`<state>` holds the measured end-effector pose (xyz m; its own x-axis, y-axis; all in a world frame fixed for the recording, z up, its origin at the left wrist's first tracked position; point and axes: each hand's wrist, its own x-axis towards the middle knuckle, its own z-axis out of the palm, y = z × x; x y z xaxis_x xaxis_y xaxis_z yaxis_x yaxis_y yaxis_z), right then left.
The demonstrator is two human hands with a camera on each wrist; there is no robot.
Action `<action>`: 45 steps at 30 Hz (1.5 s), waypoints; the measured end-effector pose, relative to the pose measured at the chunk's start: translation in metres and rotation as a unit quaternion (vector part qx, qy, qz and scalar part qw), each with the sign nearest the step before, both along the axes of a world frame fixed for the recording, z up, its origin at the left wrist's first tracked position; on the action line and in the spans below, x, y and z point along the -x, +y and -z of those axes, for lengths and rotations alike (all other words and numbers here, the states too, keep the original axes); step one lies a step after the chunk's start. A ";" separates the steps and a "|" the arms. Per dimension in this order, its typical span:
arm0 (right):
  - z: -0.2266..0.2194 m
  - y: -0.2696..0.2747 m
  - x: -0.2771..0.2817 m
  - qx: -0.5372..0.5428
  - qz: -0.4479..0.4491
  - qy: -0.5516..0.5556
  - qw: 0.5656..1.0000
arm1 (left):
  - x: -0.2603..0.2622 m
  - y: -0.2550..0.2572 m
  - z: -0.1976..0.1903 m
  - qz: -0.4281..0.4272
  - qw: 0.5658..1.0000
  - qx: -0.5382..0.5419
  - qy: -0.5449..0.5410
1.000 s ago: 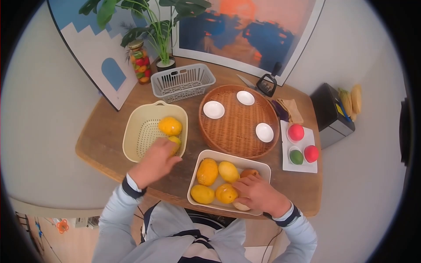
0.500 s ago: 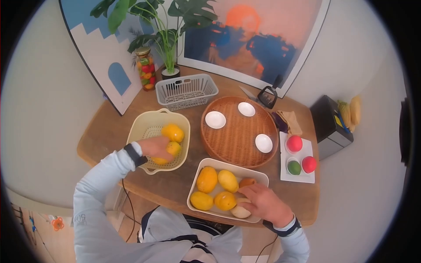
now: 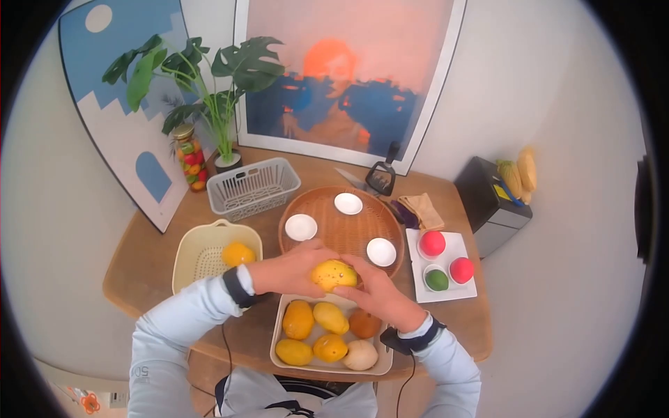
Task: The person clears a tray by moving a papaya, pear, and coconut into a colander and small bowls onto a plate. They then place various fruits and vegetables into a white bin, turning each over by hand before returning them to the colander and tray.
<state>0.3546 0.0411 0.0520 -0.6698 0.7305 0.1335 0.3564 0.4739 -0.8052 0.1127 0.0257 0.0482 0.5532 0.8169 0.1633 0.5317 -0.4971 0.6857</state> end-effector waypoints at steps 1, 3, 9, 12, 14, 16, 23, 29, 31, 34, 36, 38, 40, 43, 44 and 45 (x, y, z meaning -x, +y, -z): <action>0.008 0.012 -0.001 -0.004 0.004 -0.018 1.000 | -0.006 0.012 0.009 -0.017 1.000 -0.001 -0.017; 0.022 0.038 -0.006 -0.009 0.031 -0.027 0.999 | -0.016 0.036 0.019 -0.068 0.997 0.015 -0.040; 0.059 0.131 -0.006 -0.012 0.106 -0.089 0.990 | -0.027 0.135 0.078 -0.133 0.991 -0.007 -0.027; 0.080 0.185 -0.001 -0.029 0.096 -0.064 0.993 | -0.028 0.178 0.093 -0.175 0.983 -0.005 -0.048; 0.092 0.215 0.008 -0.098 0.133 -0.075 0.983 | -0.028 0.201 0.105 -0.229 0.972 -0.031 -0.041; 0.094 0.237 0.016 -0.147 0.142 -0.073 0.976 | -0.028 0.222 0.114 -0.249 0.965 -0.026 -0.080; 0.108 0.265 0.035 -0.171 0.191 -0.165 0.952 | -0.039 0.247 0.109 -0.332 0.940 0.071 -0.021; 0.101 0.259 0.030 -0.183 0.177 -0.182 0.950 | -0.036 0.242 0.108 -0.337 0.939 0.062 -0.016; 0.095 0.252 0.030 -0.190 0.185 -0.173 0.949 | -0.033 0.238 0.108 -0.346 0.938 0.029 -0.017; 0.094 0.246 0.028 -0.196 0.213 -0.175 0.941 | -0.024 0.226 0.099 -0.344 0.939 0.007 -0.008; 0.091 0.240 0.026 -0.199 0.215 -0.172 0.940 | -0.014 0.216 0.086 -0.325 0.946 0.014 0.007; 0.089 0.235 0.022 -0.212 0.213 -0.170 0.939 | 0.002 0.208 0.073 -0.294 0.955 0.034 0.028; 0.093 0.231 0.017 -0.232 0.203 -0.171 0.936 | 0.017 0.196 0.079 -0.299 0.952 -0.068 -0.005; 0.079 0.209 0.013 -0.264 0.172 -0.152 0.937 | 0.039 0.161 0.054 -0.298 0.954 -0.029 -0.018; 0.075 0.201 0.012 -0.254 0.155 -0.156 0.942 | 0.048 0.148 0.047 -0.303 0.952 -0.004 -0.031; 0.059 0.182 0.016 -0.251 0.136 -0.155 0.946 | 0.058 0.135 0.039 -0.296 0.955 -0.005 -0.009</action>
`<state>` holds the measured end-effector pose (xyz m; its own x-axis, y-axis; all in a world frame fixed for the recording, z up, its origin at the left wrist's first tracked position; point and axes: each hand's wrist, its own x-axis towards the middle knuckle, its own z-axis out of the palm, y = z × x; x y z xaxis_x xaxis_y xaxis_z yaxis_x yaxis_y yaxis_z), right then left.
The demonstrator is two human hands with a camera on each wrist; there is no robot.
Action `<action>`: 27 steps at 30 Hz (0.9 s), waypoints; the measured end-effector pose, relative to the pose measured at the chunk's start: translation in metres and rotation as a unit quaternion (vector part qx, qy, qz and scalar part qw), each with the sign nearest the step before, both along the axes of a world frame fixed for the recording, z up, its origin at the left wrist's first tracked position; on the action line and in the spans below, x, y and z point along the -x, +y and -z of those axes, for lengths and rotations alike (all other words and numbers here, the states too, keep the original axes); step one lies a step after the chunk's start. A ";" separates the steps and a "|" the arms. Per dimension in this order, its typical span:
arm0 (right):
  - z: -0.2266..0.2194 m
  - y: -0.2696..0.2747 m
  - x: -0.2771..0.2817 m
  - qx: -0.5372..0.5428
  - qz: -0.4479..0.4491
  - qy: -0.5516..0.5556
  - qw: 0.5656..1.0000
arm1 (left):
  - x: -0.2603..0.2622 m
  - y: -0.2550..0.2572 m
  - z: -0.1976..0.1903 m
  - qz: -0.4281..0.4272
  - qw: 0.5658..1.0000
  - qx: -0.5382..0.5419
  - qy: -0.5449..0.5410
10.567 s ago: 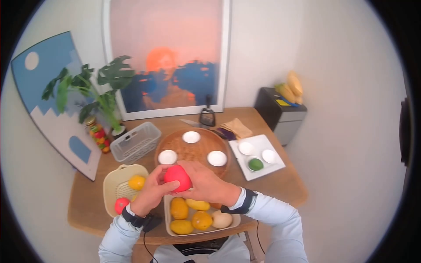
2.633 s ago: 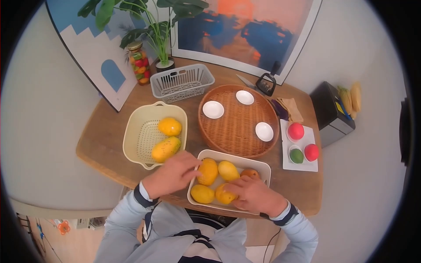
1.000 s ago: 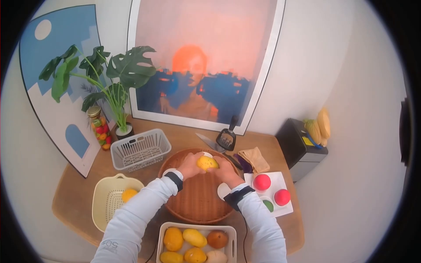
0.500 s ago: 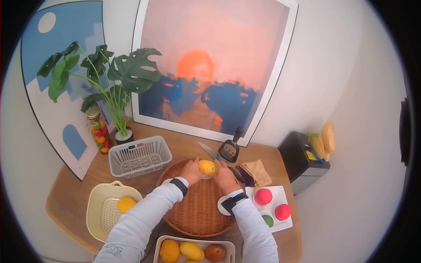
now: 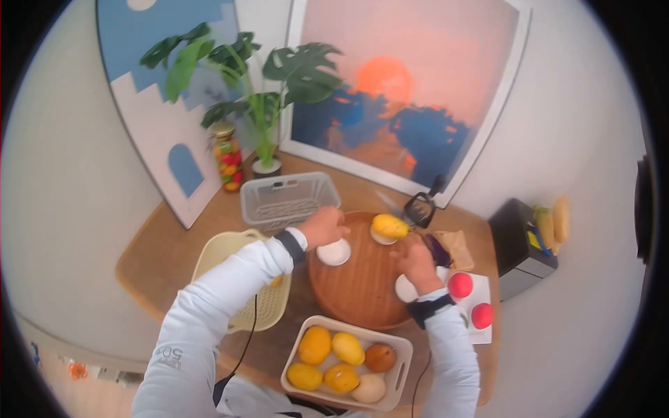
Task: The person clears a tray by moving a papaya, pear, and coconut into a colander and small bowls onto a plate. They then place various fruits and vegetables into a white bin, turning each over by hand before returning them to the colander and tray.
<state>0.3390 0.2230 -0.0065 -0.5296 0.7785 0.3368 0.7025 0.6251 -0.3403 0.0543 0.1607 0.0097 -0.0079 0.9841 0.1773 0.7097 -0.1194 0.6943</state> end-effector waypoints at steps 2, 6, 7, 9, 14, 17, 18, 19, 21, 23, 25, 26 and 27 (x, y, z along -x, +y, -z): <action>-0.026 -0.042 0.003 0.022 -0.026 0.008 0.999 | 0.021 -0.029 -0.014 -0.004 1.000 0.006 0.017; -0.052 -0.104 -0.007 0.058 -0.084 0.019 0.995 | 0.063 -0.090 -0.014 0.009 0.996 -0.042 0.078; -0.058 -0.121 -0.011 0.063 -0.101 0.016 0.993 | 0.071 -0.107 -0.015 0.000 0.994 -0.024 0.104; -0.070 -0.155 -0.018 0.096 -0.108 0.036 0.989 | 0.084 -0.140 -0.013 -0.002 0.989 -0.011 0.146; -0.067 -0.216 -0.057 0.156 -0.090 0.032 0.983 | 0.076 -0.216 -0.018 0.012 0.993 0.037 0.110; -0.058 -0.241 -0.073 0.188 -0.073 0.051 0.978 | 0.043 -0.241 -0.037 0.019 0.997 0.067 0.019; -0.054 -0.247 -0.076 0.189 -0.073 0.049 0.978 | 0.035 -0.244 -0.035 0.038 0.998 0.057 0.005; -0.049 -0.252 -0.080 0.190 -0.076 0.046 0.978 | 0.026 -0.247 -0.033 0.054 0.997 0.046 -0.009; -0.040 -0.259 -0.085 0.171 -0.074 0.036 0.982 | 0.009 -0.249 -0.032 0.090 0.995 0.025 -0.016; -0.039 -0.263 -0.087 0.157 -0.073 0.014 0.985 | -0.012 -0.249 -0.034 0.129 0.992 -0.001 -0.001; -0.035 -0.265 -0.090 0.146 -0.078 0.012 0.986 | -0.029 -0.249 -0.028 0.169 0.986 0.011 -0.010; -0.034 -0.266 -0.090 0.141 -0.081 0.011 0.987 | -0.037 -0.249 -0.025 0.188 0.982 0.017 -0.015; -0.034 -0.266 -0.091 0.131 -0.086 0.011 0.988 | -0.044 -0.250 -0.021 0.209 0.978 0.010 -0.020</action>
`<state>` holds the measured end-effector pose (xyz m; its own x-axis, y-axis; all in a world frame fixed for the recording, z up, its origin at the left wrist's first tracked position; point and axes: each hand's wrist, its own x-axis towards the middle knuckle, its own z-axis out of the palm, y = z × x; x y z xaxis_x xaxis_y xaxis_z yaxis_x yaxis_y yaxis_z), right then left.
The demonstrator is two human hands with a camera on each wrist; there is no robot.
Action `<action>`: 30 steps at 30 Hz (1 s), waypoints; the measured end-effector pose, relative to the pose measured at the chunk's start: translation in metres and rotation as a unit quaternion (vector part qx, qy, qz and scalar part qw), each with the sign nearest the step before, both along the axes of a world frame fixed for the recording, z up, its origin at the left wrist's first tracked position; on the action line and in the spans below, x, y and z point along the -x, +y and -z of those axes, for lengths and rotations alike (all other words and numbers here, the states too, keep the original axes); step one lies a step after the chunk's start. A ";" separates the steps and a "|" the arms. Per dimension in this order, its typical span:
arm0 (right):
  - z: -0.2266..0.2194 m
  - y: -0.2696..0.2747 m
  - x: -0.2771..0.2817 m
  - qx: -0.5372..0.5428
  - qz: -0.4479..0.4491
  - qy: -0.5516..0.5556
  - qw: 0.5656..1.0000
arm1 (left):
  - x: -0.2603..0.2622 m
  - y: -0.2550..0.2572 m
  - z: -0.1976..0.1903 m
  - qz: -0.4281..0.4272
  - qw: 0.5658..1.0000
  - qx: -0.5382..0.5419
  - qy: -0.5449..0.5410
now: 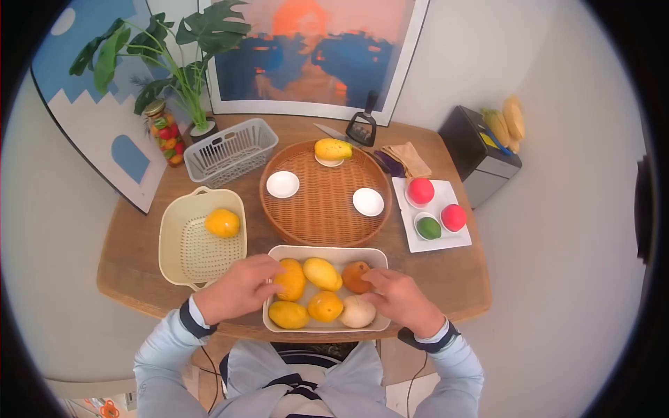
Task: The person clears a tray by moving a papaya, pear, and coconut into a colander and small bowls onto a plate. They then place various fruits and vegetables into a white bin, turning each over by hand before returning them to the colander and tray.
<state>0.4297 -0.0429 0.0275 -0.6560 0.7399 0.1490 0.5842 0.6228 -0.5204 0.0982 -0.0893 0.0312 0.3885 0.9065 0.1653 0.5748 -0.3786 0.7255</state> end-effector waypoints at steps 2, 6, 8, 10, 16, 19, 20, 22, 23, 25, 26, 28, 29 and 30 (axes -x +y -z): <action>0.000 -0.002 0.000 -0.015 -0.006 0.002 1.000 | -0.013 -0.002 0.006 0.045 0.999 -0.008 -0.014; -0.003 0.000 0.003 -0.039 -0.024 -0.030 0.999 | -0.028 0.000 0.010 0.071 0.997 0.000 0.007; 0.002 0.008 0.007 -0.087 -0.026 -0.013 0.996 | -0.032 0.006 0.009 0.086 0.995 0.021 0.047; 0.007 0.019 0.009 -0.097 -0.039 -0.029 0.994 | -0.040 0.013 0.006 0.097 0.993 0.033 0.063; 0.029 0.044 0.019 -0.033 -0.100 -0.158 0.982 | -0.076 0.039 0.032 0.105 0.992 0.058 0.039; 0.032 0.047 0.024 -0.024 -0.101 -0.177 0.979 | -0.084 0.044 0.031 0.123 0.989 0.072 0.045; 0.035 0.047 0.025 -0.027 -0.101 -0.176 0.979 | -0.084 0.044 0.030 0.125 0.989 0.074 0.038; 0.043 0.046 0.030 -0.030 -0.083 -0.179 0.980 | -0.083 0.044 0.029 0.122 0.989 0.082 0.028; 0.044 0.046 0.032 -0.033 -0.077 -0.181 0.980 | -0.081 0.044 0.028 0.116 0.989 0.088 0.024; 0.039 0.048 0.033 0.005 -0.072 -0.194 0.978 | -0.078 0.042 0.025 0.102 0.989 0.103 0.018; 0.037 0.049 0.033 0.024 -0.069 -0.200 0.977 | -0.077 0.041 0.023 0.095 0.989 0.111 0.016; 0.036 0.047 0.030 0.015 -0.055 -0.174 0.983 | -0.075 0.042 0.022 0.088 0.989 0.122 0.008; 0.037 0.046 0.029 0.012 -0.048 -0.162 0.986 | -0.073 0.043 0.025 0.086 0.988 0.126 0.001; 0.037 0.044 0.028 -0.005 -0.045 -0.156 0.987 | -0.072 0.043 0.028 0.085 0.988 0.131 -0.006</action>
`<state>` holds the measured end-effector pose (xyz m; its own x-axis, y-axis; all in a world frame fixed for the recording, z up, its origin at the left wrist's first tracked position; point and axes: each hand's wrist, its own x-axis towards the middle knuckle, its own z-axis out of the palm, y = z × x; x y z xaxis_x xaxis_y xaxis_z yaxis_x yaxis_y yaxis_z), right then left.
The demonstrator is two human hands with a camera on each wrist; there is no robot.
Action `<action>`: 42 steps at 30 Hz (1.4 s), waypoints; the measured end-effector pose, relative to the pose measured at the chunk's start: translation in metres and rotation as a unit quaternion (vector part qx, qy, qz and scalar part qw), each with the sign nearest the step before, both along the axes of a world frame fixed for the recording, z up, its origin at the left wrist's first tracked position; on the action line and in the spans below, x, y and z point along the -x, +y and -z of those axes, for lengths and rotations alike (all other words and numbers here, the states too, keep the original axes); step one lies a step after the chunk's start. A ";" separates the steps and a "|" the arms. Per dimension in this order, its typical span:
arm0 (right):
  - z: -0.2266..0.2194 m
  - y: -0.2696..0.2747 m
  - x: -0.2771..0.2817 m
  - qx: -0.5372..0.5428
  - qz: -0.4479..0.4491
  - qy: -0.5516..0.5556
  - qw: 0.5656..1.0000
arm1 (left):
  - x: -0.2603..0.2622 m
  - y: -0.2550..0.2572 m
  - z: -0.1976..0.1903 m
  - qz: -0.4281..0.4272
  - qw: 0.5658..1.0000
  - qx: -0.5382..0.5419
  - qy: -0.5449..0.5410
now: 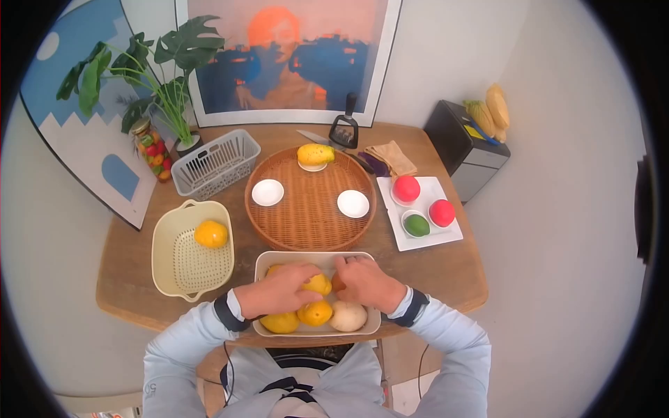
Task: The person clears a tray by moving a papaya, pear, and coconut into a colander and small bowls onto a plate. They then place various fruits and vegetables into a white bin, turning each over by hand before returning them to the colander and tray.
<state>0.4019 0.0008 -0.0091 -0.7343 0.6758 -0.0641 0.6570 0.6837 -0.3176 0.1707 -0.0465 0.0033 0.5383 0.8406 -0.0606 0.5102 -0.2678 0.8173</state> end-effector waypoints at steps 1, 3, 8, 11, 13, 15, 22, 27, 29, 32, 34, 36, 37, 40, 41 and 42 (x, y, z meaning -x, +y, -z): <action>0.000 -0.003 -0.001 -0.015 0.000 0.006 1.000 | 0.001 0.000 0.002 0.005 1.000 -0.005 0.004; -0.002 -0.007 -0.001 -0.038 -0.002 0.014 0.999 | 0.002 0.002 0.003 0.014 1.000 -0.018 0.015; -0.001 -0.011 -0.005 -0.116 -0.034 0.053 0.991 | -0.007 0.011 0.004 0.040 0.998 -0.009 0.039; -0.002 -0.010 -0.011 -0.091 -0.033 0.055 0.994 | -0.017 0.027 0.022 0.045 0.998 0.050 -0.007; -0.002 -0.010 -0.015 -0.087 -0.030 0.082 0.992 | -0.024 0.035 0.028 0.030 0.985 0.156 -0.062; -0.008 -0.010 -0.017 -0.087 -0.022 0.103 0.991 | -0.032 0.044 0.023 -0.003 0.939 0.319 -0.124; -0.004 -0.019 -0.022 -0.180 -0.031 0.074 0.980 | -0.061 0.049 0.031 0.013 0.925 0.361 -0.117; 0.005 -0.024 -0.027 -0.177 0.000 -0.011 0.984 | -0.069 0.044 0.041 -0.061 0.900 0.397 -0.171; 0.000 -0.022 -0.029 -0.163 -0.001 -0.010 0.987 | -0.066 0.047 0.036 -0.046 0.905 0.397 -0.148; -0.008 -0.024 -0.036 -0.164 0.001 0.117 0.980 | -0.054 0.043 0.018 -0.015 0.898 0.402 -0.179; -0.014 -0.023 -0.043 -0.115 0.015 0.189 0.975 | -0.045 0.037 0.000 -0.002 0.887 0.406 -0.223; -0.016 -0.023 -0.045 -0.056 0.049 0.261 0.963 | -0.040 0.032 -0.015 0.001 0.874 0.407 -0.266; -0.015 -0.025 -0.045 -0.020 0.075 0.296 0.952 | -0.039 0.031 -0.018 0.000 0.876 0.400 -0.269; -0.016 -0.025 -0.042 0.033 0.121 0.359 0.925 | -0.038 0.030 -0.022 -0.001 0.883 0.381 -0.275; -0.016 -0.025 -0.040 0.042 0.130 0.373 0.918 | -0.038 0.030 -0.023 0.000 0.885 0.378 -0.274; -0.018 -0.024 -0.037 0.062 0.135 0.386 0.911 | -0.037 0.031 -0.024 0.002 0.887 0.373 -0.273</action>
<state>0.4390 -0.0230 0.0085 -0.4019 0.8609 0.3119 0.3439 0.4576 -0.8199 0.2081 -0.0159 0.0277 0.6611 0.6742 -0.3293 -0.0152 0.4508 0.8925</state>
